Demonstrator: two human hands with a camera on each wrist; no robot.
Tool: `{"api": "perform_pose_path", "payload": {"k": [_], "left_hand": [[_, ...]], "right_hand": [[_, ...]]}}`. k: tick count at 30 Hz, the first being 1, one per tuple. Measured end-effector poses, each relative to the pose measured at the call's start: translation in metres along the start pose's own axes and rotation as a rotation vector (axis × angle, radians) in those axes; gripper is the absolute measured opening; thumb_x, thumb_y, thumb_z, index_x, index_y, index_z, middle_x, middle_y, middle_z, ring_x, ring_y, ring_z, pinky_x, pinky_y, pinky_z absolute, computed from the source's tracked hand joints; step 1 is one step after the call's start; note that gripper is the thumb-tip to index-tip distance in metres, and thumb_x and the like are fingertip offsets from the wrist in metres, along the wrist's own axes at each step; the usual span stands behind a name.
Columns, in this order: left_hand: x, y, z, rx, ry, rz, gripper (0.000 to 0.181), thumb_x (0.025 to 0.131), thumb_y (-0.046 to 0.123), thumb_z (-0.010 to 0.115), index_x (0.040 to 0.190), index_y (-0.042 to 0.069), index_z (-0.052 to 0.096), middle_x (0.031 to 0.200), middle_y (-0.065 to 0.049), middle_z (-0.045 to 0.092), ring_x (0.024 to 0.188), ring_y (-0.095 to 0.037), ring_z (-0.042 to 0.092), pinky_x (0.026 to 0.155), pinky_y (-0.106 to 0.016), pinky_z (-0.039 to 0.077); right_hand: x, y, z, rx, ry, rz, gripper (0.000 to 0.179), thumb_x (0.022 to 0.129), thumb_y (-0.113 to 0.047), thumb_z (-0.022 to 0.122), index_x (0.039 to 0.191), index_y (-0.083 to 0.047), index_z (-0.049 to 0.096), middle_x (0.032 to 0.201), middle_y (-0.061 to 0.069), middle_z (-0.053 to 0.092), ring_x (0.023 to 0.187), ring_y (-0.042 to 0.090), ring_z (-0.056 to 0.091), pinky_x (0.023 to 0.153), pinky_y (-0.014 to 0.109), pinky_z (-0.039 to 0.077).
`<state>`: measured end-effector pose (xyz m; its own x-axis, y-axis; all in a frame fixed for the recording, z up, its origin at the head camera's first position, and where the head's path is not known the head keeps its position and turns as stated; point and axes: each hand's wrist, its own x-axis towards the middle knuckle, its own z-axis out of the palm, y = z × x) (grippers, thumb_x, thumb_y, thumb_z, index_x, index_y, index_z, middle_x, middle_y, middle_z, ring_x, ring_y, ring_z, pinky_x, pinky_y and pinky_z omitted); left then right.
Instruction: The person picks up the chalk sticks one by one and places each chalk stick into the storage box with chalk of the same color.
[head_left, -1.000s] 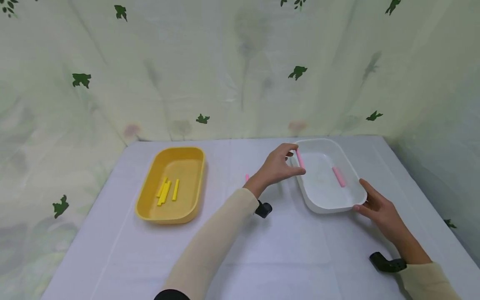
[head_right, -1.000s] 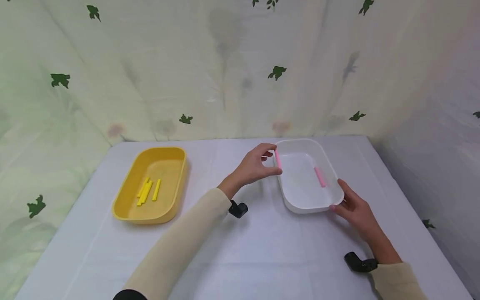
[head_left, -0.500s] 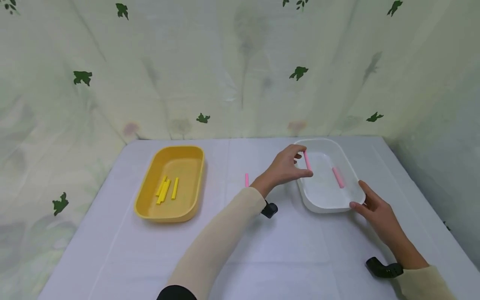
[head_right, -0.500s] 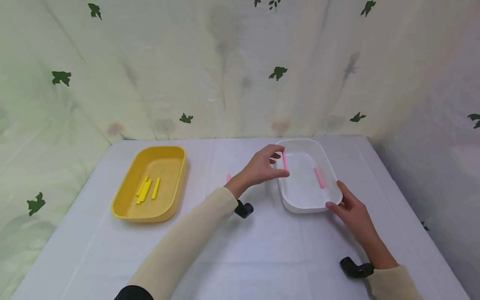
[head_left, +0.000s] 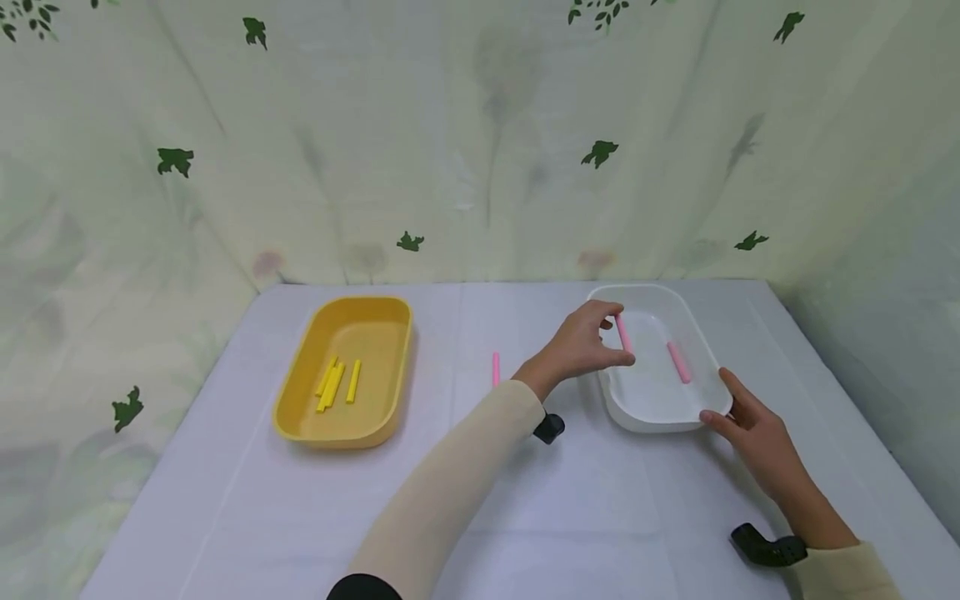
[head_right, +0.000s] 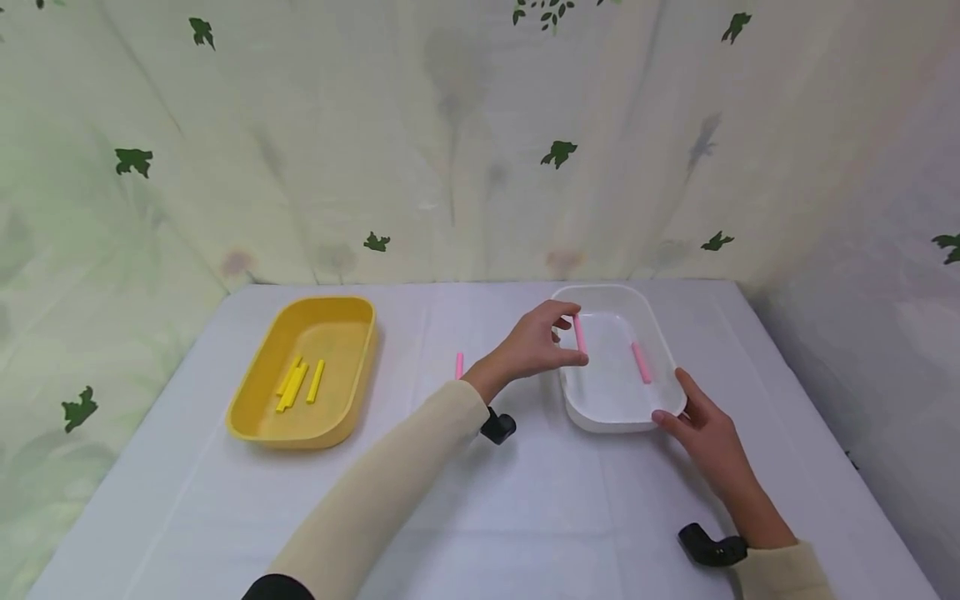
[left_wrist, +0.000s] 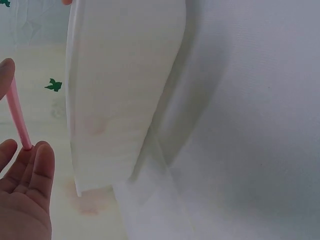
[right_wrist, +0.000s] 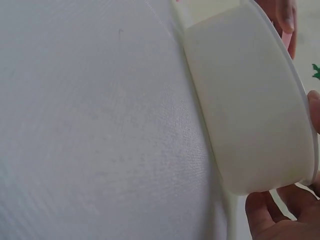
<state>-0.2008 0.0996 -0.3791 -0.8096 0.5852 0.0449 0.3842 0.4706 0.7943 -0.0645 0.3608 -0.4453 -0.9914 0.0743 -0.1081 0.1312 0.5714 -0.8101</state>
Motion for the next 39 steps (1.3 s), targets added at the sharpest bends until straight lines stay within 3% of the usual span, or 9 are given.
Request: {"api": "perform_pose_path", "payload": {"k": [6,13,18,25,34,39], "left_hand": [[-0.001,-0.007,0.005,-0.028,-0.004,-0.019,0.075,0.082,0.024,0.080,0.147,0.009,0.046,0.146,-0.004,0.051,0.127,-0.023,0.057,0.093,-0.021,0.053],[-0.001,-0.009,0.009,-0.075,0.009,0.006,0.072,0.081,0.022,0.081,0.144,0.008,0.048,0.145,-0.006,0.051,0.128,-0.026,0.057,0.095,-0.021,0.052],[0.001,-0.010,0.015,-0.073,0.025,0.027,0.073,0.080,0.020,0.081,0.144,0.008,0.048,0.146,-0.005,0.050,0.128,-0.022,0.056,0.096,-0.019,0.051],[0.004,-0.008,0.021,-0.002,0.040,0.024,0.071,0.081,0.022,0.081,0.143,0.008,0.049,0.145,-0.005,0.048,0.125,-0.017,0.056,0.096,-0.018,0.050],[0.009,-0.003,0.029,0.051,0.009,0.017,0.072,0.082,0.026,0.080,0.143,0.008,0.049,0.146,-0.007,0.047,0.127,-0.020,0.054,0.098,-0.018,0.048],[0.012,-0.001,0.030,0.091,-0.001,0.024,0.070,0.082,0.028,0.079,0.142,0.007,0.049,0.145,-0.007,0.048,0.124,-0.020,0.053,0.097,-0.019,0.048]], "right_hand": [[-0.001,0.001,0.001,0.020,0.003,0.002,0.085,0.099,-0.040,0.059,0.160,-0.023,0.002,0.167,0.014,0.002,0.149,0.047,0.016,0.082,-0.007,0.035],[0.001,0.001,0.001,0.042,0.017,-0.014,0.084,0.099,-0.038,0.059,0.160,-0.022,0.003,0.167,0.012,0.001,0.151,0.044,0.015,0.084,-0.007,0.034],[0.002,0.003,0.002,0.054,0.013,-0.013,0.085,0.099,-0.037,0.060,0.160,-0.024,0.002,0.167,0.013,0.002,0.149,0.047,0.016,0.084,-0.007,0.034],[0.003,0.007,0.003,0.073,0.010,-0.017,0.085,0.099,-0.035,0.060,0.160,-0.025,0.002,0.167,0.013,0.001,0.150,0.046,0.015,0.085,-0.006,0.034],[0.003,0.006,0.002,0.094,0.009,-0.003,0.084,0.099,-0.036,0.059,0.160,-0.028,0.001,0.167,0.011,-0.001,0.151,0.044,0.013,0.088,-0.005,0.035],[0.004,0.006,0.002,0.144,-0.003,-0.018,0.084,0.100,-0.032,0.059,0.160,-0.023,0.001,0.167,0.011,-0.002,0.152,0.042,0.012,0.087,-0.006,0.036]]}}
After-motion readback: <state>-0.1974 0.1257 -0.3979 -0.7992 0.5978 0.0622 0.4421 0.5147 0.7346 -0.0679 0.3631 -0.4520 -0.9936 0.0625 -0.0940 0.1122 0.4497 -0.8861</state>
